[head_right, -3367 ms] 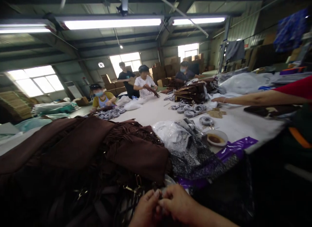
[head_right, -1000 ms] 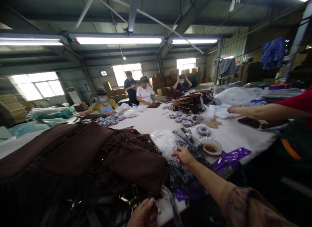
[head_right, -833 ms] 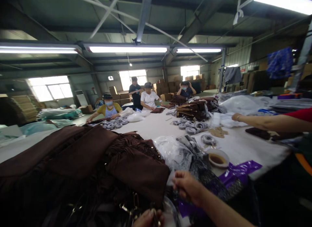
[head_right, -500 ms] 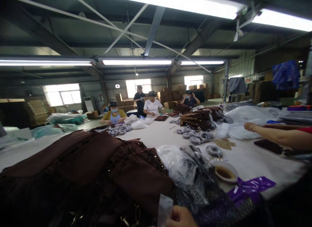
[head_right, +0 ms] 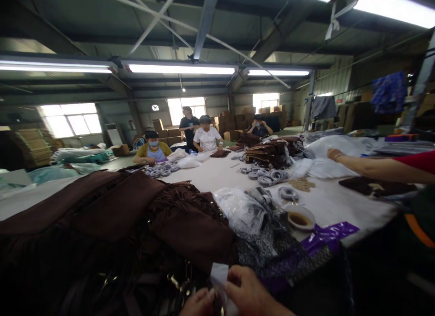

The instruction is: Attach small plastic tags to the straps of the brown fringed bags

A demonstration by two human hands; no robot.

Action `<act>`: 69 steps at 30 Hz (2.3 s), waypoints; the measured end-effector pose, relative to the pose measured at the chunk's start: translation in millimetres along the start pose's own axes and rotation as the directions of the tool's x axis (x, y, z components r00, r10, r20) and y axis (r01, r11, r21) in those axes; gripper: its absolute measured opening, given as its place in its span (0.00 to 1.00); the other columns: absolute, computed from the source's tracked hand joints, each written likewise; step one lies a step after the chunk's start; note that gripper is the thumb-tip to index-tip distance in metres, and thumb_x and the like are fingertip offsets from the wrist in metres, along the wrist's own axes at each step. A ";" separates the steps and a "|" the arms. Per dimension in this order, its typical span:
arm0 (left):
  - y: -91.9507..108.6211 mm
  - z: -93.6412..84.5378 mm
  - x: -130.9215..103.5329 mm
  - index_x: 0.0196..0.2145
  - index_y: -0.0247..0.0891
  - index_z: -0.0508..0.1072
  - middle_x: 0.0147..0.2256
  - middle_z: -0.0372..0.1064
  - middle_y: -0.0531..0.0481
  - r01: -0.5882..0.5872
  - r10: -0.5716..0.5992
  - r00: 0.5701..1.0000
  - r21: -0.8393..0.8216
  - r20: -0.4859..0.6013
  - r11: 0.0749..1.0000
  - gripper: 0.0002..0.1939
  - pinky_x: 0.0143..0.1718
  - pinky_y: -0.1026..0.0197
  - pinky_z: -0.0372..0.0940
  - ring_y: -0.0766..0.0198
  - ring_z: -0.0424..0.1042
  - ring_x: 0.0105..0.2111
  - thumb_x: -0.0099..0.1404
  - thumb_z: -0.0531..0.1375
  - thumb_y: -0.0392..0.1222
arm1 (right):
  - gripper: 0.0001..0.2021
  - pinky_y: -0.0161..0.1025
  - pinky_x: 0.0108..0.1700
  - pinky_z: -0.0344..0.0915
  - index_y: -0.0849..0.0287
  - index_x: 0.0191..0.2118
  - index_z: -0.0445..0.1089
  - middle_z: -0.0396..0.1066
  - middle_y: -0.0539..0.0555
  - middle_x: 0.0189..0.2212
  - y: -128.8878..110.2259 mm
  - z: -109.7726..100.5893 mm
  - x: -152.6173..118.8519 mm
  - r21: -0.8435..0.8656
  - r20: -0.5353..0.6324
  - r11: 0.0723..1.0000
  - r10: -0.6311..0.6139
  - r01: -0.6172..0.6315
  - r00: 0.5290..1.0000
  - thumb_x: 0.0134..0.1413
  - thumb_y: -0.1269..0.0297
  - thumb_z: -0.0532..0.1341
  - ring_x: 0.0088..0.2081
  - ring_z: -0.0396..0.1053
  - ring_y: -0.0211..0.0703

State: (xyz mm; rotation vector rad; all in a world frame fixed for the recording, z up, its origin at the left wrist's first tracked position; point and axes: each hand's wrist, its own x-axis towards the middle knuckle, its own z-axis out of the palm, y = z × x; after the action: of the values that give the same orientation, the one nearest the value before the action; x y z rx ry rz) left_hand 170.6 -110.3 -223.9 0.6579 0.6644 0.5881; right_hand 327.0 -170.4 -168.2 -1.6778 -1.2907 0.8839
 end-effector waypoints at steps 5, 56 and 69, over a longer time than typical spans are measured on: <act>6.4 30.0 -26.0 0.31 0.31 0.76 0.33 0.74 0.43 -0.030 0.030 1.000 -0.075 0.006 0.997 0.17 0.42 0.55 0.67 0.58 0.73 0.34 0.48 0.72 0.45 | 0.15 0.36 0.31 0.59 0.65 0.28 0.76 0.74 0.54 0.26 -18.6 -4.0 -1.4 -0.020 -0.003 1.000 0.019 -0.020 1.000 0.48 0.56 0.60 0.30 0.67 0.43; 13.4 26.6 -18.0 0.21 0.35 0.66 0.20 0.60 0.57 -0.024 0.059 0.984 0.206 -0.167 0.978 0.21 0.24 0.65 0.51 0.71 0.57 0.21 0.46 0.70 0.53 | 0.20 0.33 0.23 0.48 0.62 0.18 0.68 0.59 0.47 0.15 -4.4 -12.7 -34.4 -0.120 0.213 0.987 0.126 -0.102 0.969 0.50 0.52 0.59 0.21 0.53 0.33; 13.8 24.2 -22.7 0.20 0.37 0.65 0.18 0.57 0.58 -0.047 0.094 0.986 0.314 -0.139 0.948 0.20 0.22 0.64 0.49 0.71 0.54 0.19 0.49 0.67 0.54 | 0.19 0.33 0.23 0.50 0.63 0.22 0.72 0.65 0.49 0.18 -5.3 -18.4 -42.3 -0.066 0.240 0.977 0.213 -0.203 0.947 0.48 0.51 0.60 0.22 0.56 0.35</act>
State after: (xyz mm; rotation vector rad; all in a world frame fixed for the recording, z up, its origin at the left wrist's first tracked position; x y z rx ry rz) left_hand 169.4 -125.3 -191.2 0.9397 0.8902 0.6103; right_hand 331.7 -214.3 -153.7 -1.8038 -1.3158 1.2311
